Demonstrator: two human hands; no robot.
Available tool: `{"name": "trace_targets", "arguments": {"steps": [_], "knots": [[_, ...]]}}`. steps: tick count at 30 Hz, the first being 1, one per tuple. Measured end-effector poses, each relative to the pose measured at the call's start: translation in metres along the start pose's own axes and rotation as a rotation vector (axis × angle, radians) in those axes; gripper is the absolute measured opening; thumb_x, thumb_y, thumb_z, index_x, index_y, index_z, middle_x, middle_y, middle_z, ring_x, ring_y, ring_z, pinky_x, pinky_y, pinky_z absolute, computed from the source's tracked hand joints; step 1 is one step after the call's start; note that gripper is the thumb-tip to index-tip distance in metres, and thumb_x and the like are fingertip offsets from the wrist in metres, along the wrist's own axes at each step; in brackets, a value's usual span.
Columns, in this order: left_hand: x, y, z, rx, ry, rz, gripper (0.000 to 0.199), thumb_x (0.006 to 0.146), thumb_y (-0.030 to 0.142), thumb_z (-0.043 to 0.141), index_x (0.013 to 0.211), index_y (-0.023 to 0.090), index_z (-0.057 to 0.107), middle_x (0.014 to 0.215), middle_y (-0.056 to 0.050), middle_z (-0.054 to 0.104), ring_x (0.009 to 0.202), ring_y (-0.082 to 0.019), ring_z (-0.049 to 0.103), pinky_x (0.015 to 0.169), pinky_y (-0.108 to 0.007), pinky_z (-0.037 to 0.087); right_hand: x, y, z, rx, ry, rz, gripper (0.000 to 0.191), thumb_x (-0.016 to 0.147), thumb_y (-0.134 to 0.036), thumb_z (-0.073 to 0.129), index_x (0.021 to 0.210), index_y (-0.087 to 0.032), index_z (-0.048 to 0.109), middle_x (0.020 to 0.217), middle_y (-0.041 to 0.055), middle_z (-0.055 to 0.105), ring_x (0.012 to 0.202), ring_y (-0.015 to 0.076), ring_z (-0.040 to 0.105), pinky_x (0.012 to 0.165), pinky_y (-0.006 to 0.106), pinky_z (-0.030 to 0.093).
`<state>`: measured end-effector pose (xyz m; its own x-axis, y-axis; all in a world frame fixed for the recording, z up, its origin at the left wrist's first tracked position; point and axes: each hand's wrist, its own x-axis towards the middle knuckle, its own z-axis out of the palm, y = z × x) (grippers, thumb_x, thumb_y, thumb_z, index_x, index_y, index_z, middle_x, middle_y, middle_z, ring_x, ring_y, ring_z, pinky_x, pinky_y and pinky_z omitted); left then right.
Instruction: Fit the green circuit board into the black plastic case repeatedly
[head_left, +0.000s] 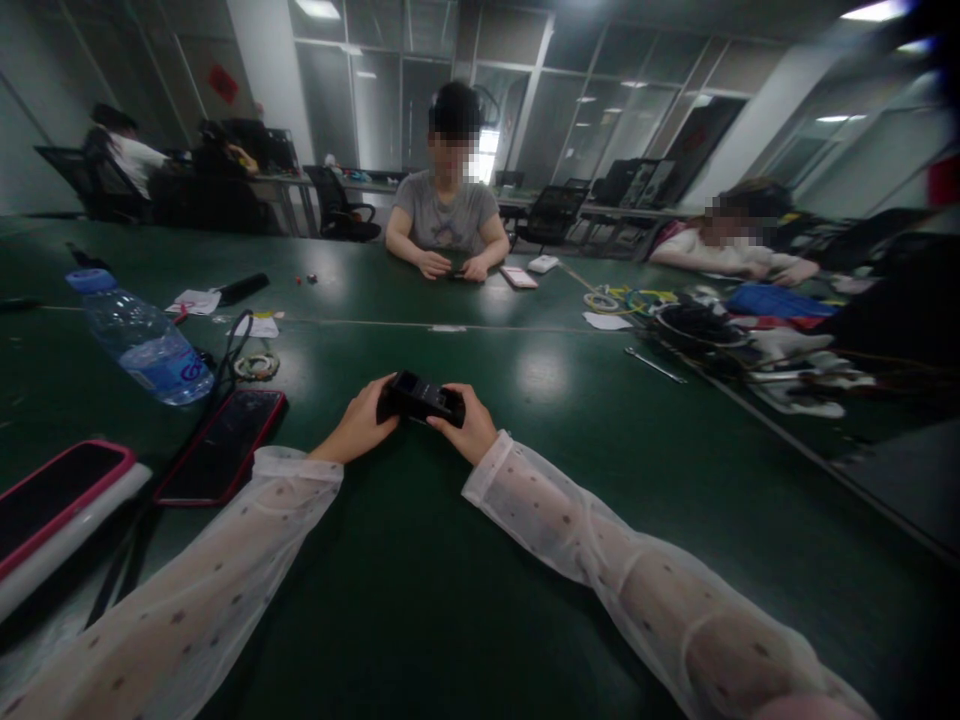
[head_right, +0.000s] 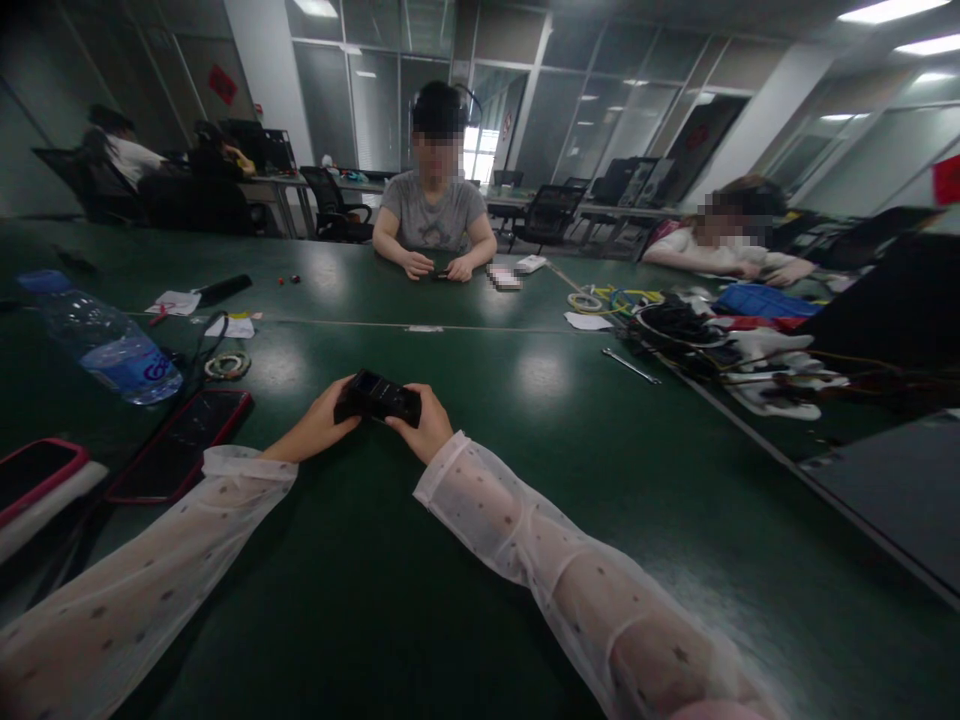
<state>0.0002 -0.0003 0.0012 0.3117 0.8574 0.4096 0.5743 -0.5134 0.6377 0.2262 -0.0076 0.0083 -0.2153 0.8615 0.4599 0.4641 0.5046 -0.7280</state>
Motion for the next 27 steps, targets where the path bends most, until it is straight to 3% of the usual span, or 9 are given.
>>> {"name": "trace_targets", "arguments": {"steps": [7,11,18,27], "knots": [[-0.001,0.002,0.000,-0.011,-0.021,-0.013,0.063,0.081,0.031,0.063,0.137,0.023,0.035,0.132,-0.013,0.050,0.122,-0.028,0.049,0.100,-0.051,0.040,0.000,-0.006,-0.006,0.027,0.275,-0.050,0.049,0.080,-0.032,0.063,0.123,-0.022,0.041,0.114,0.0101,0.055,0.105,0.0247,0.057,0.092,0.044,0.048],[-0.001,0.003,-0.002,-0.002,-0.018,-0.052,0.063,0.081,0.032,0.063,0.137,0.024,0.036,0.131,-0.012,0.050,0.121,-0.028,0.050,0.099,-0.052,0.039,0.004,0.003,-0.013,0.000,0.392,-0.056,0.048,0.082,-0.031,0.060,0.125,-0.020,0.040,0.120,0.0122,0.051,0.111,0.0256,0.053,0.098,0.045,0.044],[-0.001,0.005,-0.003,-0.006,-0.024,-0.054,0.062,0.081,0.033,0.062,0.137,0.025,0.036,0.132,-0.012,0.049,0.121,-0.028,0.050,0.099,-0.053,0.039,0.013,0.033,-0.016,0.017,0.205,0.017,0.046,0.076,-0.023,0.064,0.118,-0.022,0.046,0.114,0.0092,0.055,0.109,0.0261,0.054,0.098,0.049,0.043],[-0.001,0.003,-0.002,-0.014,-0.022,-0.065,0.069,0.076,0.037,0.068,0.136,0.025,0.036,0.133,-0.013,0.049,0.122,-0.031,0.048,0.099,-0.055,0.038,0.012,0.036,-0.014,-0.005,0.043,-0.006,0.046,0.075,-0.016,0.061,0.119,-0.022,0.046,0.115,0.0078,0.056,0.109,0.0245,0.055,0.098,0.048,0.042]]}}
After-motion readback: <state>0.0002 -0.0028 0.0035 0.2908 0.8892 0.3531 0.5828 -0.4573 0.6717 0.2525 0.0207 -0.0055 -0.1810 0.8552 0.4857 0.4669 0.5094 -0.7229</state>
